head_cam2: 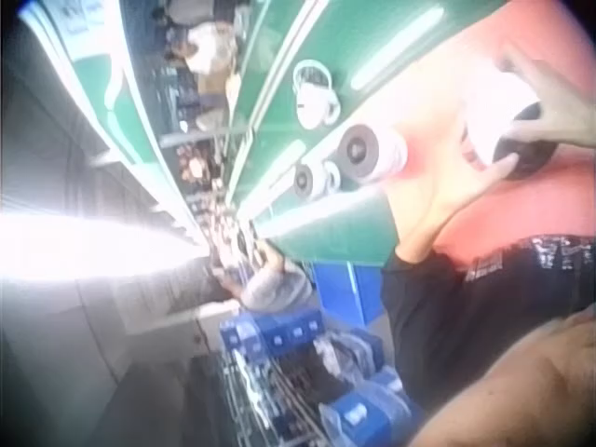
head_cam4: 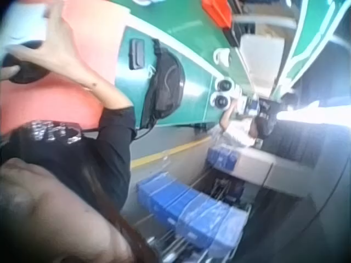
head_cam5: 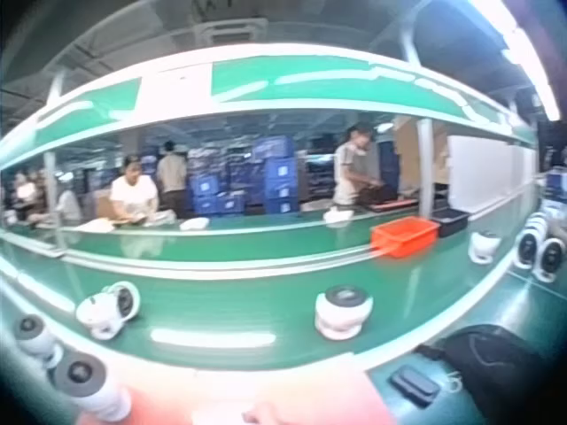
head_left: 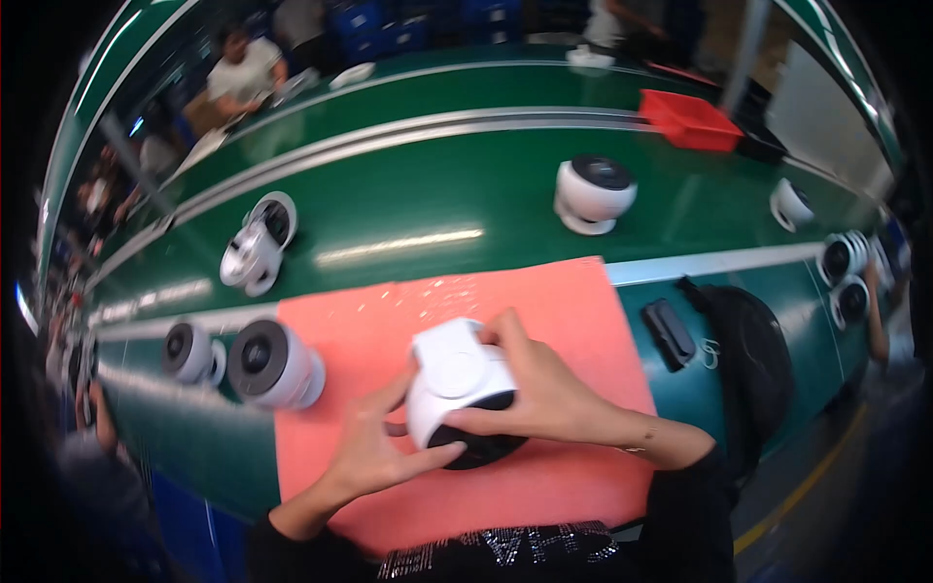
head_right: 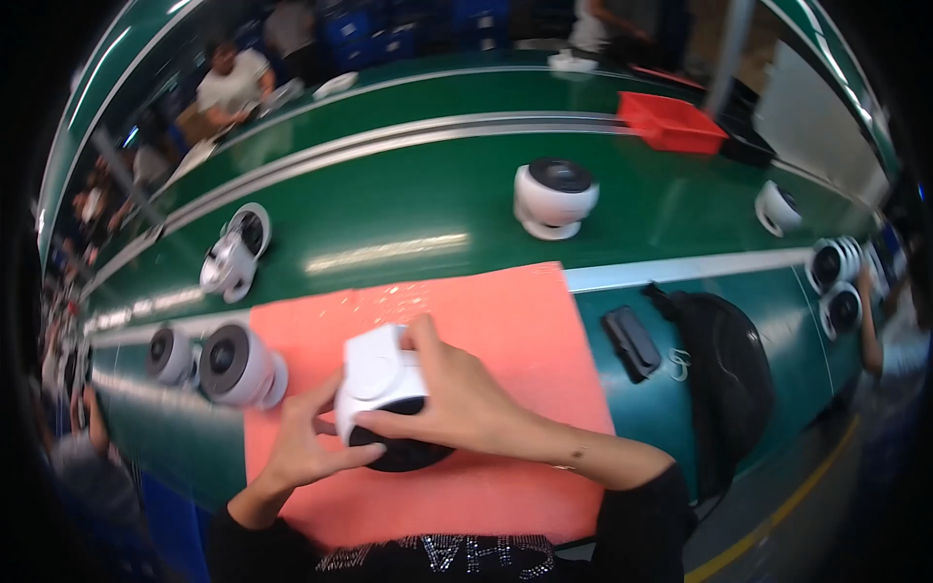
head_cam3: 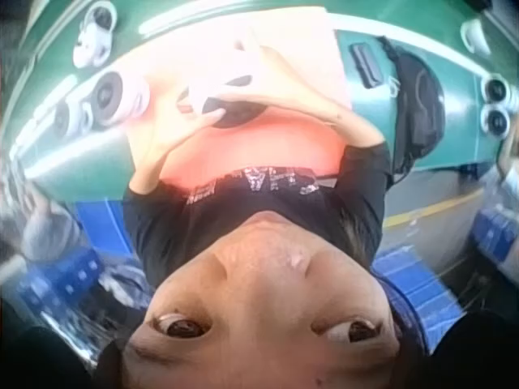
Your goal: Assembling components of spherical security cameras on a production line.
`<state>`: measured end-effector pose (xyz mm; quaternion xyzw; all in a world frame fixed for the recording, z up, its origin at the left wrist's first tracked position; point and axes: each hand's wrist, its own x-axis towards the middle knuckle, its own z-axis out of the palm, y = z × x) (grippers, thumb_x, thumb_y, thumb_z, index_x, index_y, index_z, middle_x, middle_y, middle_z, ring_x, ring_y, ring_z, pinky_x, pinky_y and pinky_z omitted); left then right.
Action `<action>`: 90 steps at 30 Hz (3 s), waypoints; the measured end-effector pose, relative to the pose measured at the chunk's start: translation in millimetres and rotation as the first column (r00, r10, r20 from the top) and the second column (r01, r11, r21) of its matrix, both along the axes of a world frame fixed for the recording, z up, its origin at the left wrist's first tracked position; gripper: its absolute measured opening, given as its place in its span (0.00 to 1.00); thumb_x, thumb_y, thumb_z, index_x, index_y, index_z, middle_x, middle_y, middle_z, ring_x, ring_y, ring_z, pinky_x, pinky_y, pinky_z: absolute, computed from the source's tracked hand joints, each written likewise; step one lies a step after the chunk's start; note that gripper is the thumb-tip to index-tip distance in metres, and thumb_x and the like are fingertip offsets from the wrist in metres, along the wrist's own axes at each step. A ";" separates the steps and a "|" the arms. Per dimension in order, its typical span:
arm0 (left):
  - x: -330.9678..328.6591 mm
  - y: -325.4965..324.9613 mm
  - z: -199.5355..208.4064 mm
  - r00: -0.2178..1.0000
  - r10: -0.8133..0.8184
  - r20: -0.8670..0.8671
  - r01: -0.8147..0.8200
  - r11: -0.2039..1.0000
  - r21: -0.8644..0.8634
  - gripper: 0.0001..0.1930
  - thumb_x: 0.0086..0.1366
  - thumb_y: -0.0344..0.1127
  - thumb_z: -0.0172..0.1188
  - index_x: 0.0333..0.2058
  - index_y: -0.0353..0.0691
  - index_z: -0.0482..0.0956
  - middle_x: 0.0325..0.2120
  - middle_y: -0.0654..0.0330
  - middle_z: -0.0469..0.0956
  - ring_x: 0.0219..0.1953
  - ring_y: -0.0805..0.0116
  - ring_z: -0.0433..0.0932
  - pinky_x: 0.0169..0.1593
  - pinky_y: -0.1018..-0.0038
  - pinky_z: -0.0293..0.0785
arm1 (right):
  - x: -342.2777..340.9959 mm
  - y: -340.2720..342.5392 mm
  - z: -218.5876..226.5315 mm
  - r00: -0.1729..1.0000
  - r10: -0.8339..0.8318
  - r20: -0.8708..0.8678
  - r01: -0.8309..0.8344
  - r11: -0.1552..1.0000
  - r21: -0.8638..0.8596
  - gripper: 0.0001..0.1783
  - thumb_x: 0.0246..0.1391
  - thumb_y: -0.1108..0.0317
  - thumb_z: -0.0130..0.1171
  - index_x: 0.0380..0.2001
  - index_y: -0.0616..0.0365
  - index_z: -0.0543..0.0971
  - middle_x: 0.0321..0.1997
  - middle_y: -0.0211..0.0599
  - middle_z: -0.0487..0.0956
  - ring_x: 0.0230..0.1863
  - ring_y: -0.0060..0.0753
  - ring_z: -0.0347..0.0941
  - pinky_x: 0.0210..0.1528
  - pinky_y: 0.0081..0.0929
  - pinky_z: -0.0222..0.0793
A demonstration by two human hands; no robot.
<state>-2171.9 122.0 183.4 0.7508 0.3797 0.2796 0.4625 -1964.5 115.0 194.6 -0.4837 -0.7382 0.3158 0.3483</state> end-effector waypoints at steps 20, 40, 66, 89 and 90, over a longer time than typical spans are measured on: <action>20.9 120.9 -9.6 0.454 0.296 0.840 -0.043 0.950 -0.310 0.35 0.59 0.60 0.47 0.55 0.40 0.57 0.51 0.54 0.64 0.53 0.57 0.66 0.56 0.61 0.63 | -23.2 92.5 6.2 0.964 -0.043 -0.262 0.144 0.915 0.378 0.48 0.37 0.48 0.65 0.58 0.54 0.55 0.51 0.58 0.67 0.51 0.54 0.67 0.50 0.37 0.66; 82.0 172.4 -30.2 0.219 0.356 0.909 -0.035 0.933 -0.357 0.38 0.55 0.70 0.40 0.55 0.46 0.60 0.52 0.57 0.65 0.51 0.56 0.68 0.52 0.60 0.68 | -15.9 114.5 -17.3 0.937 -0.147 -0.318 0.277 0.867 0.414 0.55 0.32 0.57 0.69 0.62 0.60 0.50 0.59 0.52 0.60 0.53 0.44 0.65 0.49 0.32 0.67; 58.8 181.7 -30.3 0.253 0.724 0.642 -0.102 0.680 -0.726 0.38 0.53 0.41 0.61 0.59 0.50 0.48 0.61 0.51 0.40 0.61 0.52 0.52 0.57 0.56 0.55 | 73.8 154.5 -46.3 0.079 -0.459 -0.885 0.125 0.885 -0.448 0.37 0.46 0.41 0.49 0.53 0.54 0.60 0.54 0.46 0.60 0.52 0.45 0.63 0.50 0.41 0.67; -54.5 238.3 -100.4 0.329 0.806 0.492 -0.300 0.583 -0.755 0.36 0.57 0.62 0.50 0.53 0.38 0.59 0.54 0.45 0.60 0.49 0.48 0.68 0.50 0.57 0.61 | 65.4 166.2 -82.2 0.057 -0.615 -0.786 0.457 0.717 -0.527 0.45 0.46 0.51 0.61 0.54 0.55 0.42 0.51 0.46 0.56 0.36 0.35 0.68 0.35 0.38 0.68; -50.5 235.7 -101.1 0.340 0.828 0.446 -0.418 0.558 -0.717 0.34 0.57 0.61 0.50 0.52 0.40 0.59 0.54 0.46 0.61 0.46 0.50 0.70 0.47 0.60 0.64 | 64.0 166.0 -84.2 0.056 -0.617 -0.785 0.454 0.716 -0.531 0.45 0.46 0.51 0.61 0.54 0.55 0.42 0.51 0.46 0.56 0.36 0.35 0.68 0.35 0.38 0.68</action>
